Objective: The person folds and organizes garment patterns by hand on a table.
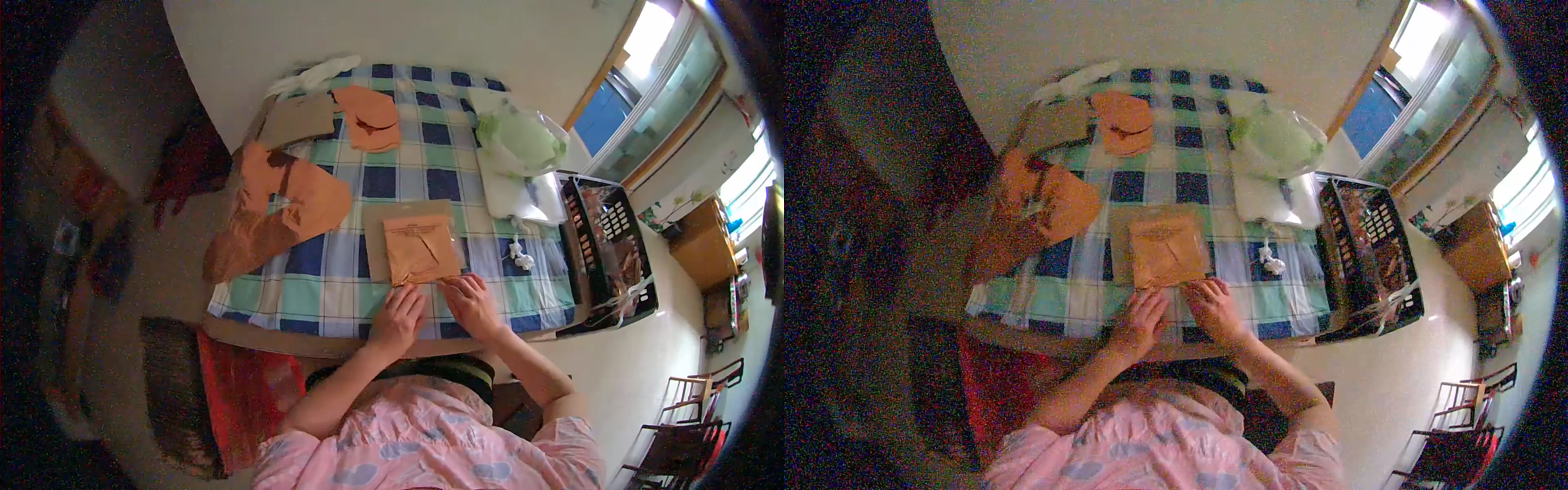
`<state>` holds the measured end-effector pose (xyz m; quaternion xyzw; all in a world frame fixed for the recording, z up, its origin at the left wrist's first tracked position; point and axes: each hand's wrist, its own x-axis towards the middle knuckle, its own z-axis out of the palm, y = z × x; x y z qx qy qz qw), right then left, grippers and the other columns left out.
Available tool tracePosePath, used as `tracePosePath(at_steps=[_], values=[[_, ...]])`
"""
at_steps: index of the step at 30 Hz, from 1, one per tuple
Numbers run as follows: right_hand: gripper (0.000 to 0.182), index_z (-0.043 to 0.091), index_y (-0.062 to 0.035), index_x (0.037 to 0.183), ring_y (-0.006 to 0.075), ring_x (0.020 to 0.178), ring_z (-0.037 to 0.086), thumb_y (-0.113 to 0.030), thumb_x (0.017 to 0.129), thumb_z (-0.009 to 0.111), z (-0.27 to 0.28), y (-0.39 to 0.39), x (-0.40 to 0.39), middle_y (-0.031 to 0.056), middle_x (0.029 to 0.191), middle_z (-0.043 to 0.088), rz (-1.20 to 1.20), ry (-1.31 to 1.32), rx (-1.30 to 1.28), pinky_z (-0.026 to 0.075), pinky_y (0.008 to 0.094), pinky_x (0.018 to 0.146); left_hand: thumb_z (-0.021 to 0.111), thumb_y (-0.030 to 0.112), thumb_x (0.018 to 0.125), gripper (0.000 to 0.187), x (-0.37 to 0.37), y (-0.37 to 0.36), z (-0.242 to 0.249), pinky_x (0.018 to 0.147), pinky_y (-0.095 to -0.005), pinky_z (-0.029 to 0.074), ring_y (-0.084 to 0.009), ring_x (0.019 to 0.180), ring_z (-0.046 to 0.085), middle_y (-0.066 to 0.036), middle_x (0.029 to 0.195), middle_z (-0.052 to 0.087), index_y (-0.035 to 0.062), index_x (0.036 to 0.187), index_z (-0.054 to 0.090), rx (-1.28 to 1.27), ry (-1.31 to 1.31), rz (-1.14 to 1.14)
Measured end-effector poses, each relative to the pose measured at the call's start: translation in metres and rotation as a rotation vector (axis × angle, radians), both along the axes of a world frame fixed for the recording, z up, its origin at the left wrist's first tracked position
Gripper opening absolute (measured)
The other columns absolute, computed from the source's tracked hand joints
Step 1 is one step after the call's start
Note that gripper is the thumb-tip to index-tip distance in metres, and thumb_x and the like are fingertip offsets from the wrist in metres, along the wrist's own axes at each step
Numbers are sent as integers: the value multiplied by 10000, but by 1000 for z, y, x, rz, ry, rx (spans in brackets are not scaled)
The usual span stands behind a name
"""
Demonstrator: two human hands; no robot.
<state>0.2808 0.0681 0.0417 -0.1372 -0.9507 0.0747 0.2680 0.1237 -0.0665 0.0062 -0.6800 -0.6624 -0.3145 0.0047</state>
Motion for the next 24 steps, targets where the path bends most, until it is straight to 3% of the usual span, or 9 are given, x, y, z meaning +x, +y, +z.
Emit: tracePosePath(at_steps=[7, 10, 16, 19, 24], values=[[395, 592, -16, 1115, 322, 1070, 541, -20, 720, 591, 0, -14, -22, 142, 1149, 576, 128, 20, -148, 399, 440, 959, 549, 220, 861, 361, -1, -8, 3, 1014, -452, 322, -289, 1217, 427, -120, 1222, 535, 37, 1171, 561, -84, 140, 12], [409, 584, -11, 1128, 328, 1062, 541, -26, 719, 583, 7, -16, -37, 146, 1162, 567, 122, 16, -207, 400, 440, 957, 570, 170, 790, 429, -1, -9, -2, 1055, -520, 284, -348, 1246, 403, -164, 1287, 505, 23, 1193, 552, -148, 63, -26], [398, 591, -37, 1130, 324, 1012, 553, -48, 732, 569, -5, -9, -50, 136, 1116, 586, 70, 28, -163, 433, 423, 889, 566, 198, 806, 399, 1, -13, 0, 1033, -520, 302, -345, 1223, 424, -135, 1285, 516, 78, 1187, 570, -107, -14, -27], [366, 602, -51, 1095, 320, 983, 559, -31, 730, 585, -5, -8, -38, 116, 1074, 603, -29, 33, -170, 444, 411, 857, 576, 217, 810, 383, 2, -18, 1, 1022, -505, 322, -328, 1203, 450, -120, 1268, 533, 101, 1175, 580, -88, 80, -10], [310, 606, -36, 1045, 320, 918, 566, 52, 748, 583, -14, 0, 3, 107, 975, 618, -221, 102, -268, 457, 387, 811, 600, 150, 798, 350, -3, -15, -8, 1023, -473, 322, -288, 1202, 449, -106, 1233, 540, 69, 1138, 583, -46, -162, -17]])
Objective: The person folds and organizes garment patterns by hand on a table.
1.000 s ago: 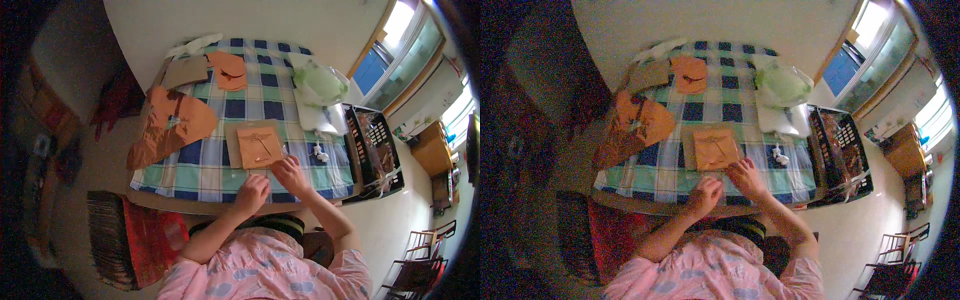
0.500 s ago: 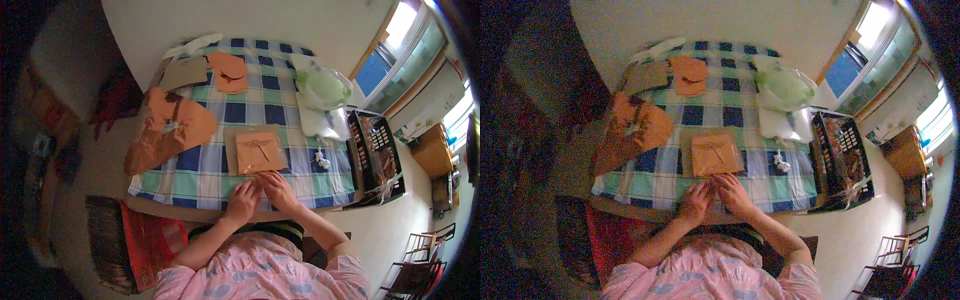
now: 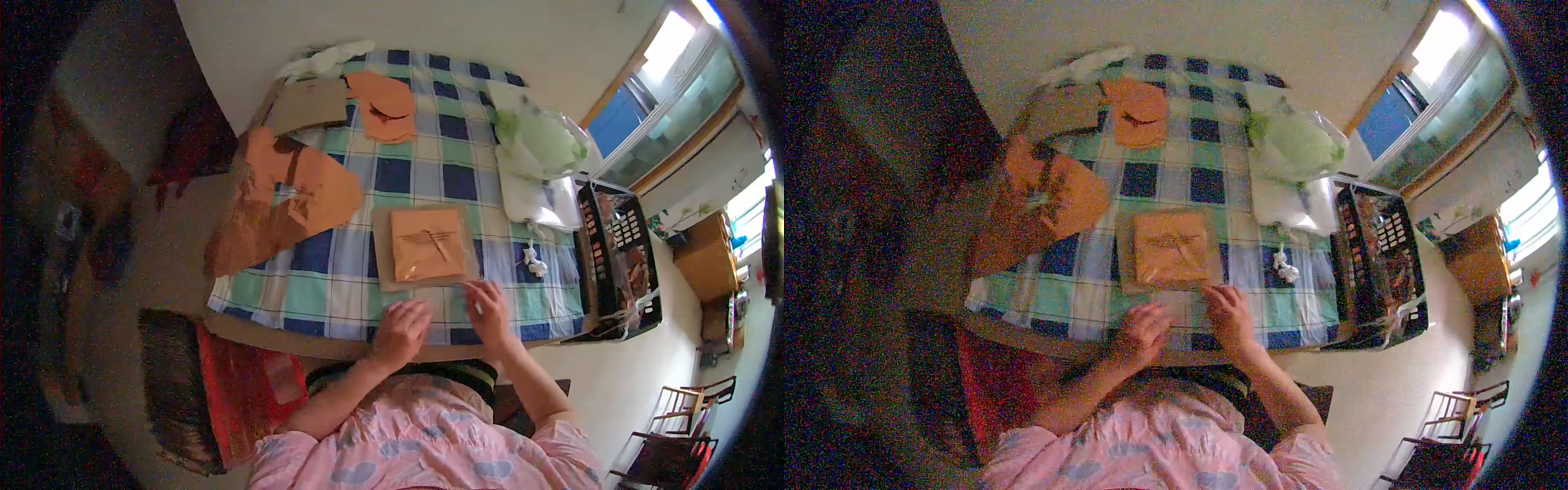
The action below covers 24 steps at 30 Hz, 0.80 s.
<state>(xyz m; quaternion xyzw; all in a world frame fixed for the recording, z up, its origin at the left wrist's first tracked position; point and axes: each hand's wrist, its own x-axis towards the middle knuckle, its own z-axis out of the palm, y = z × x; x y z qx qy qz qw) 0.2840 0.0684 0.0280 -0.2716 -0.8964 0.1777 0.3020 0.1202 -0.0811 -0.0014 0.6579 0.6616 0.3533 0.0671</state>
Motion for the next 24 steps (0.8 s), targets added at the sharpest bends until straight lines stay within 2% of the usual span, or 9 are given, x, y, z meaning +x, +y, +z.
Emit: tracePosePath(at_steps=[2, 4, 7, 10, 13, 16, 19, 23, 24], values=[[255, 612, -26, 995, 317, 891, 567, 69, 761, 578, 5, 9, 20, 114, 937, 617, -134, 30, 1, 457, 377, 787, 604, 126, 793, 353, -7, 3, -7, 1024, -466, 319, -282, 1201, 447, -106, 1227, 536, 54, 1138, 578, 49, -15, 10], [174, 606, -18, 918, 302, 852, 565, 61, 766, 581, 12, 31, 41, 121, 882, 602, -277, 70, 125, 450, 370, 752, 609, 91, 778, 382, -26, 26, 20, 1033, -474, 314, -299, 1206, 442, -117, 1233, 530, 55, 1156, 572, 134, 75, 44], [199, 573, -18, 934, 274, 804, 553, 56, 752, 603, 14, 58, 70, 117, 825, 555, -487, 65, 110, 449, 368, 719, 599, 69, 764, 416, -45, 47, 37, 1033, -477, 315, -314, 1200, 442, -132, 1242, 517, 53, 1177, 555, 35, 241, 66], [178, 573, -26, 921, 257, 799, 559, 37, 759, 610, 14, 67, 83, 112, 831, 552, -575, 68, 48, 451, 364, 713, 603, 66, 740, 467, -48, 54, 35, 1032, -478, 315, -328, 1204, 428, -136, 1283, 483, 61, 1202, 538, -9, 254, 35], [120, 574, -31, 923, 316, 836, 555, -29, 803, 585, 13, 71, 86, 150, 903, 580, -568, 20, 5, 449, 411, 747, 617, 90, 729, 472, -51, 61, 26, 1027, -487, 316, -331, 1195, 428, -131, 1285, 478, 73, 1195, 544, -6, 292, 29], [121, 580, -19, 930, 321, 841, 558, -70, 820, 579, 12, 98, 80, 163, 895, 578, -571, 91, 15, 448, 416, 740, 624, 117, 730, 433, -52, 63, 27, 1020, -498, 317, -334, 1178, 439, -141, 1266, 488, 77, 1157, 566, -46, 283, 28], [122, 618, -47, 924, 286, 771, 596, -126, 842, 575, 6, 144, 73, 138, 839, 593, -627, 3, 142, 468, 377, 680, 626, 137, 733, 391, -51, 64, 36, 1024, -506, 309, -331, 1175, 450, -153, 1239, 506, 76, 1115, 574, -14, 243, 51], [172, 662, -130, 931, 318, 809, 601, -98, 793, 563, 0, 173, 74, 134, 854, 604, -553, -281, 18, 473, 402, 667, 648, 126, 697, 494, -57, 74, 25, 1020, -502, 309, -339, 1192, 439, -141, 1262, 490, 94, 1173, 518, 19, 298, 22], [209, 670, -158, 942, 326, 816, 592, -96, 778, 556, 17, 166, 74, 131, 859, 600, -524, -374, 2, 475, 412, 671, 648, 128, 696, 492, -58, 76, 23, 1021, -504, 306, -339, 1185, 442, -140, 1258, 491, 94, 1170, 519, 7, 313, 22]])
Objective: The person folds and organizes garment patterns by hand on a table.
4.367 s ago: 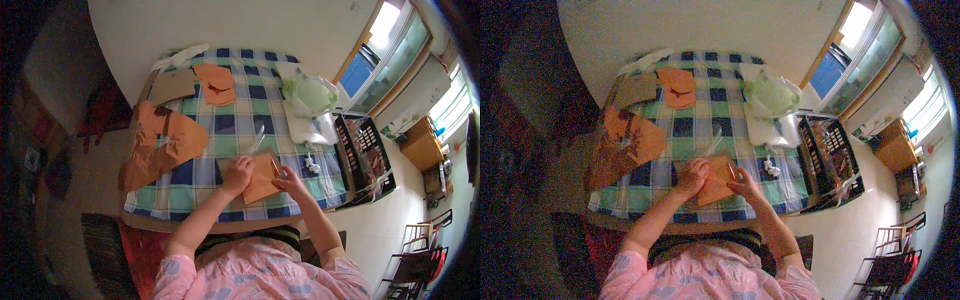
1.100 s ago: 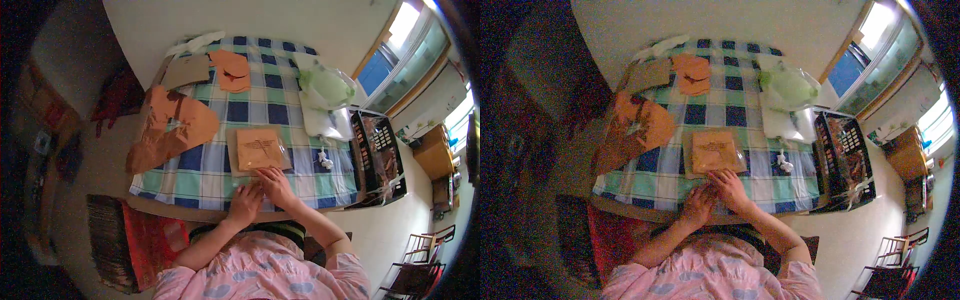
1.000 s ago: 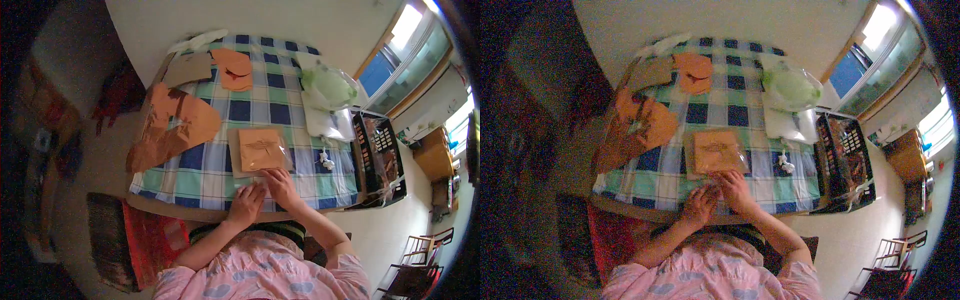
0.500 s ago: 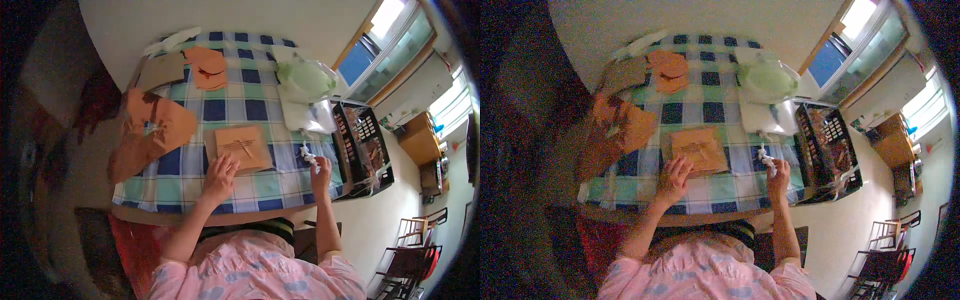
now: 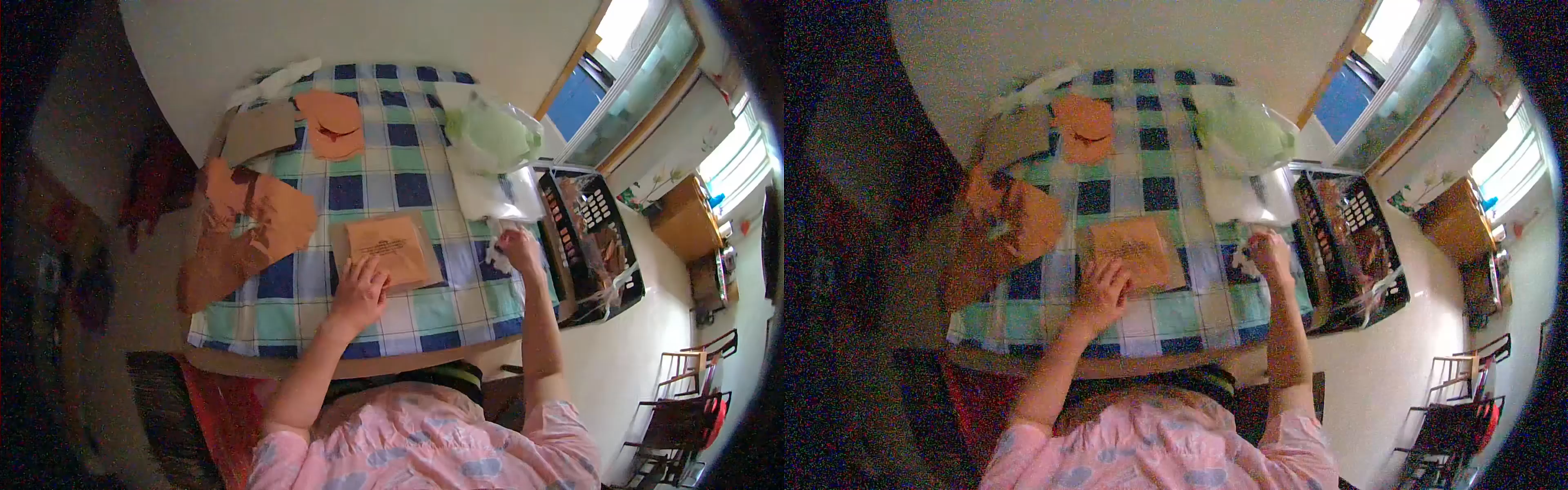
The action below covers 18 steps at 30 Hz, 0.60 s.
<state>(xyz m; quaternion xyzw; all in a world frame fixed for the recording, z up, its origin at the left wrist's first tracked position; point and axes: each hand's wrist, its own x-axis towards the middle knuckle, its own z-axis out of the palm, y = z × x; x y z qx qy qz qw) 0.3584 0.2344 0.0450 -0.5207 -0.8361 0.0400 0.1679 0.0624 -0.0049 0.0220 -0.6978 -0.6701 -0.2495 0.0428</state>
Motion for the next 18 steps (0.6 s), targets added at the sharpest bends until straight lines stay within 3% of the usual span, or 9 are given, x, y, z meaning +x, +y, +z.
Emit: tracePosePath(at_steps=[1, 2, 6, 9, 10, 13, 15, 17, 18], values=[[248, 679, -186, 953, 335, 822, 582, -95, 762, 549, 10, -4, 2, 128, 864, 596, 23, -89, -48, 476, 423, 675, 648, 131, 695, 491, 1, 0, -1, 1022, -505, 303, -339, 1178, 446, -139, 1253, 492, 95, 1167, 520, -17, 10, 2], [264, 696, -227, 936, 310, 830, 588, -102, 749, 557, 6, 2, 7, 119, 867, 594, 92, -56, 122, 481, 413, 674, 648, 132, 691, 489, 2, 0, -1, 1024, -501, 302, -338, 1173, 449, -138, 1247, 496, 96, 1162, 522, -9, 0, 5], [238, 683, -208, 969, 309, 889, 577, -143, 780, 552, -2, 5, -15, 104, 924, 594, 81, 8, 148, 473, 422, 712, 620, 136, 725, 427, 3, -1, 3, 1032, -498, 287, -321, 1167, 457, -142, 1242, 507, 81, 1140, 533, -1, -11, -15], [198, 672, -142, 893, 329, 879, 582, -79, 754, 547, 0, 0, -14, 151, 951, 590, 89, 2, 138, 468, 427, 776, 596, 123, 746, 387, 1, 2, 4, 1012, -482, 299, -307, 1140, 475, -135, 1207, 532, 72, 1126, 542, 37, -5, -24], [120, 661, -122, 850, 331, 885, 579, -135, 764, 579, 0, 0, -19, 141, 902, 596, 46, 30, 109, 459, 422, 797, 592, 117, 746, 382, 2, 1, 3, 1000, -474, 309, -304, 1125, 483, -129, 1188, 543, 71, 1122, 544, 49, -7, -23], [132, 643, -155, 873, 292, 949, 561, -242, 801, 573, -4, 10, -19, 100, 975, 587, 64, -77, 99, 445, 445, 761, 586, 96, 744, 366, 3, 1, 7, 966, -448, 339, -296, 1084, 502, -116, 1126, 568, 69, 1107, 553, 65, -31, -18], [102, 637, -118, 858, 301, 768, 605, -180, 794, 587, 16, -5, -29, 100, 808, 611, 36, 220, 98, 473, 421, 689, 594, 94, 737, 356, 2, 2, 8, 950, -439, 359, -287, 1067, 512, -111, 1110, 574, 69, 1091, 562, 82, -104, 6], [89, 631, -98, 856, 298, 737, 612, -147, 794, 590, 35, -32, -42, 102, 807, 626, 157, 378, 129, 478, 387, 648, 605, 95, 730, 347, 3, 2, 8, 933, -430, 379, -279, 1060, 518, -106, 1102, 578, 69, 1075, 571, 97, -167, 25], [90, 632, -94, 875, 298, 745, 614, -134, 805, 590, 33, -53, -47, 109, 805, 628, 177, 430, -208, 482, 370, 653, 611, 99, 727, 344, 2, 3, 8, 924, -426, 388, -276, 1061, 520, -102, 1102, 579, 68, 1068, 575, 104, -192, 30]])
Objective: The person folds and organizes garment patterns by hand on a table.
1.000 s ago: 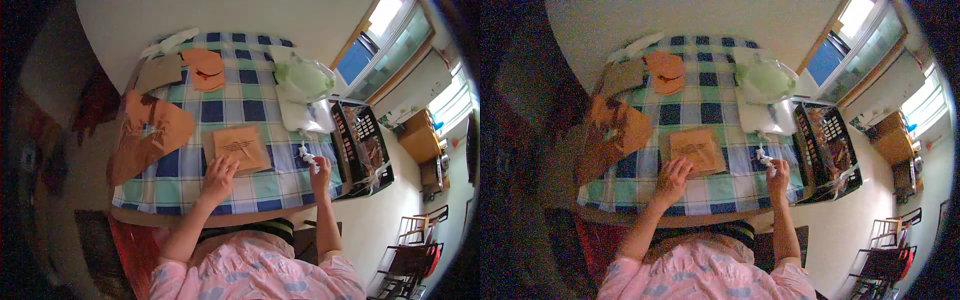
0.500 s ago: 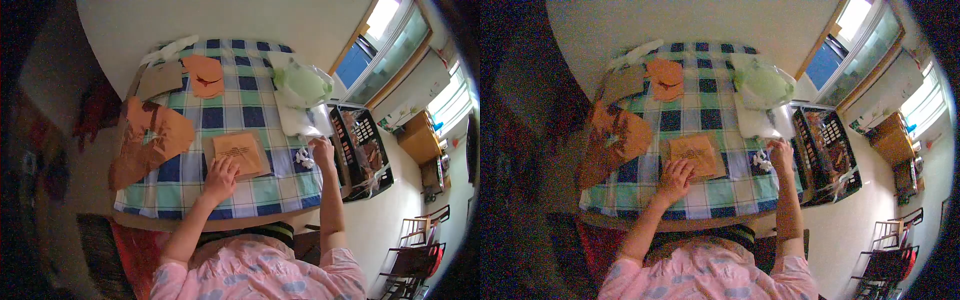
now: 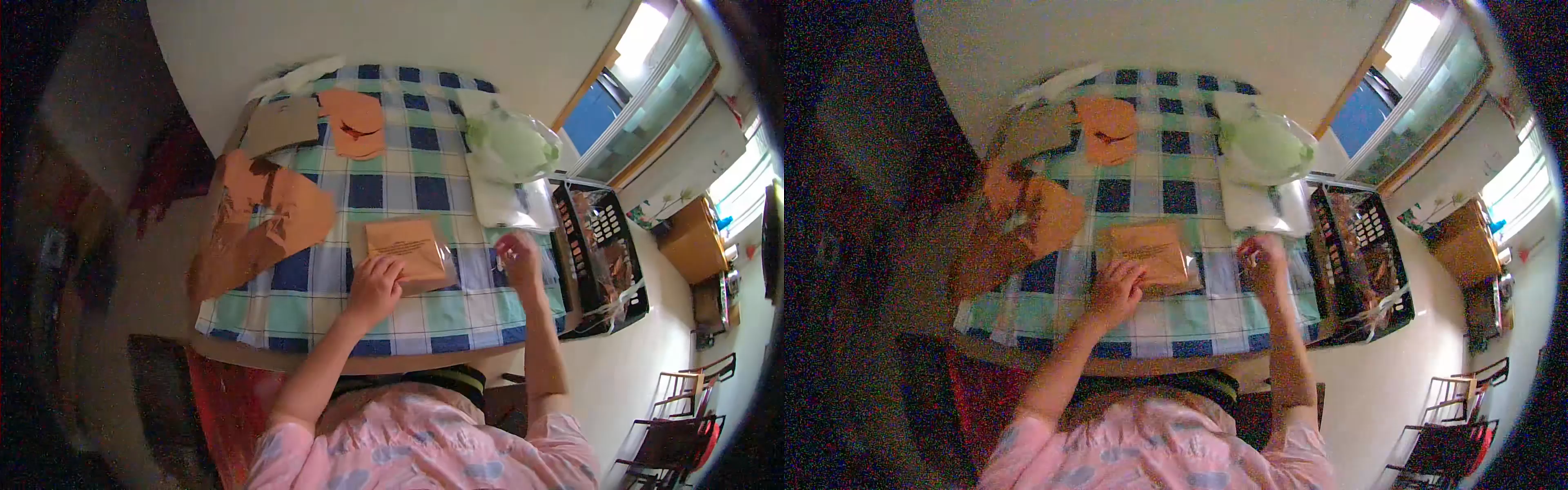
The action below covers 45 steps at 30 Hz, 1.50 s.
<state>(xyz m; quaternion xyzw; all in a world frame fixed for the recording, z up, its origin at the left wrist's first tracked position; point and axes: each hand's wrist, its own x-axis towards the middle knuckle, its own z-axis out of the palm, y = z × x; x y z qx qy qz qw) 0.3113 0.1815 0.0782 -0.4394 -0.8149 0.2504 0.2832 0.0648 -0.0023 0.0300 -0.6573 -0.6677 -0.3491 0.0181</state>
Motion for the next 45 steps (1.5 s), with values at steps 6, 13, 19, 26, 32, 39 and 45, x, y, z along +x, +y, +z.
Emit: tracePosePath(at_steps=[6, 13, 19, 26, 32, 39, 45], values=[[190, 590, -17, 1013, 221, 797, 636, -7, 823, 596, -31, -124, -52, 109, 904, 645, 198, 96, -53, 509, 309, 714, 611, 103, 734, 312, 1, 4, -4, 911, -424, 405, -274, 1080, 520, -91, 1099, 586, 71, 1043, 592, -11, -64, -7], [381, 550, -35, 1165, 360, 1142, 484, -57, 788, 601, -58, -142, -55, 165, 1199, 541, 439, -143, 299, 363, 456, 1002, 586, 89, 766, 338, 2, 1, -1, 957, -449, 398, -326, 1108, 507, -127, 1158, 575, 53, 1103, 589, -48, -98, -16], [325, 551, -18, 1141, 345, 1136, 491, -109, 829, 565, -66, -138, -77, 173, 1178, 546, 442, -230, 346, 360, 464, 1000, 611, 105, 740, 304, 2, -1, -4, 968, -438, 366, -297, 1107, 504, -110, 1125, 566, 89, 1043, 599, -55, -40, -59], [112, 632, -38, 892, 266, 829, 608, -19, 798, 575, -38, -48, 51, 129, 892, 632, -134, 242, 11, 483, 325, 742, 659, 230, 756, 389, 4, -10, -25, 1008, -468, 336, -301, 1187, 448, -113, 1241, 524, 100, 1118, 599, 3, 118, -75], [70, 619, -33, 798, 313, 745, 583, -71, 753, 657, -53, 31, 152, 140, 768, 595, -458, -198, 298, 468, 386, 672, 652, 199, 782, 342, 6, -14, -18, 1019, -470, 332, -301, 1184, 457, -118, 1237, 535, 84, 1102, 619, 25, 166, -71], [89, 643, -40, 841, 263, 696, 603, -112, 790, 653, -49, 16, 140, 126, 767, 619, -455, -194, 431, 478, 347, 658, 628, 192, 835, 262, 7, -13, -15, 1007, -446, 349, -290, 1155, 486, -124, 1186, 570, 80, 1070, 645, 40, 173, -47], [148, 631, -81, 891, 309, 689, 622, -220, 848, 609, -15, -88, 41, 141, 739, 630, -39, -112, -223, 473, 397, 590, 625, 196, 838, 264, 8, -12, -18, 994, -439, 355, -281, 1160, 492, -112, 1202, 570, 92, 1079, 644, 53, 170, -23]])
